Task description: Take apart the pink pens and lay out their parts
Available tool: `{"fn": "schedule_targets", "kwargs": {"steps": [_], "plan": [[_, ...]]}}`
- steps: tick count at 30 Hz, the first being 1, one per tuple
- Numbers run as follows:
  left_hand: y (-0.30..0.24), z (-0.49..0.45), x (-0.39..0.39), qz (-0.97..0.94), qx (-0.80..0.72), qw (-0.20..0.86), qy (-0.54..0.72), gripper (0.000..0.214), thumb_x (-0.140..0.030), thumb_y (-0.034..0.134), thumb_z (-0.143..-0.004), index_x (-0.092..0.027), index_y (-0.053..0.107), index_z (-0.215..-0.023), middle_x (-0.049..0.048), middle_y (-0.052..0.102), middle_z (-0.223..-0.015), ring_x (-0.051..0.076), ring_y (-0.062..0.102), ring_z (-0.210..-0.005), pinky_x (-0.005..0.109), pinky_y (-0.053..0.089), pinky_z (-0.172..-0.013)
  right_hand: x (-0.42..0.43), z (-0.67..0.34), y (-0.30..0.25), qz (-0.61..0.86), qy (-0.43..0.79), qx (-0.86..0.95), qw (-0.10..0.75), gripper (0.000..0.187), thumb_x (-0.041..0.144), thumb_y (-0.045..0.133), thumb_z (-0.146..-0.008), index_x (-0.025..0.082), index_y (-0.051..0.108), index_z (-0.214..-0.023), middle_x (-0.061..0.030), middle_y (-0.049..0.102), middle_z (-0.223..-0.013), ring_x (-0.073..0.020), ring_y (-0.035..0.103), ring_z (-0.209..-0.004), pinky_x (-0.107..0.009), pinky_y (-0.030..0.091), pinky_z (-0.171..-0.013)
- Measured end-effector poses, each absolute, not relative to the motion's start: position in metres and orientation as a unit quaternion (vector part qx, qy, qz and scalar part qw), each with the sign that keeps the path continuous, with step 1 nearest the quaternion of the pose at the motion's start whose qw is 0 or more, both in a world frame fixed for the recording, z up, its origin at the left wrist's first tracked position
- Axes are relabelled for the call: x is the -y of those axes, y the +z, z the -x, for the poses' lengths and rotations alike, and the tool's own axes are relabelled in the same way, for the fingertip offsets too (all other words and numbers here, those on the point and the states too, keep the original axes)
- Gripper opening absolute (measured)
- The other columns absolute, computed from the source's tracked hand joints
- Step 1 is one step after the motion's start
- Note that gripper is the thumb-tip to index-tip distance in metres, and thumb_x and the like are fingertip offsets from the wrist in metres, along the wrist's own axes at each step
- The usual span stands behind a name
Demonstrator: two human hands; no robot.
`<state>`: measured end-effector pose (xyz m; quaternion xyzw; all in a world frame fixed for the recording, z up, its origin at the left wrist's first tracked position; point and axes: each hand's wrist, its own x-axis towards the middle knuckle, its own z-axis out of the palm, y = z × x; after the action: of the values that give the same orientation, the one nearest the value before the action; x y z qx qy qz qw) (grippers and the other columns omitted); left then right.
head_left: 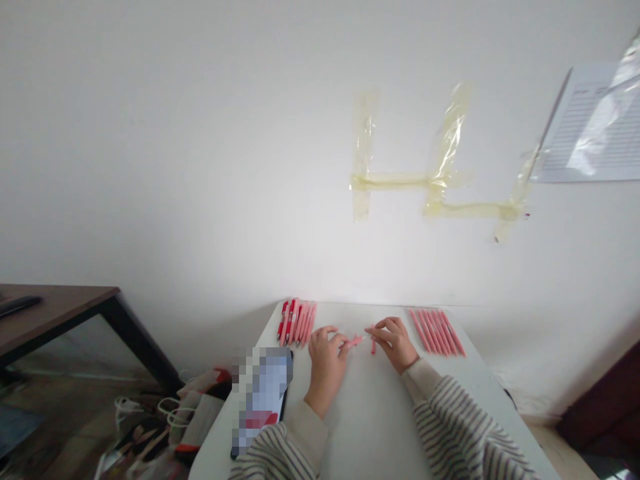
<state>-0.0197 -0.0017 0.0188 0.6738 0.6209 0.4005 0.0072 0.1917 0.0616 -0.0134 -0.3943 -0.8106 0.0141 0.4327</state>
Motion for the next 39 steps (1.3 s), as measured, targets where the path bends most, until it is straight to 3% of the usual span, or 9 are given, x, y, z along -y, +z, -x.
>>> {"fn": "schedule_targets", "kwargs": {"steps": [6, 15, 27, 39], "plan": [[0.017, 0.024, -0.001, -0.649, -0.648, -0.012, 0.398, 0.014, -0.029, 0.062, -0.089, -0.025, 0.075, -0.088, 0.0066, 0.063, -0.112, 0.025, 0.053, -0.112, 0.045, 0.041, -0.102, -0.064, -0.197, -0.012, 0.434, 0.000, 0.783, 0.446, 0.036, 0.031, 0.051, -0.100, 0.028, 0.064, -0.134, -0.0082, 0.071, -0.106, -0.0245, 0.058, -0.103, -0.042, 0.051, -0.092], [0.027, 0.030, 0.006, -0.606, -0.727, -0.077, 0.315, 0.016, -0.029, 0.058, -0.089, -0.022, 0.072, -0.085, 0.0082, 0.065, -0.113, 0.029, 0.050, -0.112, 0.048, 0.037, -0.099, -0.068, -0.197, -0.021, 0.469, -0.008, 0.779, 0.415, 0.034, 0.023, 0.056, -0.094, 0.027, 0.065, -0.127, -0.0069, 0.072, -0.102, -0.0264, 0.058, -0.103, -0.044, 0.049, -0.091], [0.023, 0.031, 0.007, -0.599, -0.737, -0.164, 0.268, 0.026, -0.031, 0.052, -0.093, -0.018, 0.074, -0.092, 0.0138, 0.065, -0.112, 0.034, 0.048, -0.117, 0.060, 0.033, -0.103, -0.069, -0.198, -0.024, 0.482, 0.000, 0.783, 0.394, 0.033, 0.024, 0.057, -0.093, 0.028, 0.067, -0.123, -0.0063, 0.073, -0.101, -0.0264, 0.059, -0.103, -0.044, 0.049, -0.090], [0.023, 0.029, 0.007, -0.599, -0.741, -0.183, 0.242, 0.028, -0.033, 0.050, -0.093, -0.019, 0.073, -0.099, 0.0119, 0.063, -0.108, 0.031, 0.048, -0.114, 0.056, 0.033, -0.105, -0.069, -0.198, -0.026, 0.488, -0.006, 0.777, 0.398, 0.029, 0.025, 0.055, -0.094, 0.027, 0.069, -0.119, -0.0064, 0.072, -0.101, -0.0258, 0.059, -0.102, -0.042, 0.047, -0.091]]}}
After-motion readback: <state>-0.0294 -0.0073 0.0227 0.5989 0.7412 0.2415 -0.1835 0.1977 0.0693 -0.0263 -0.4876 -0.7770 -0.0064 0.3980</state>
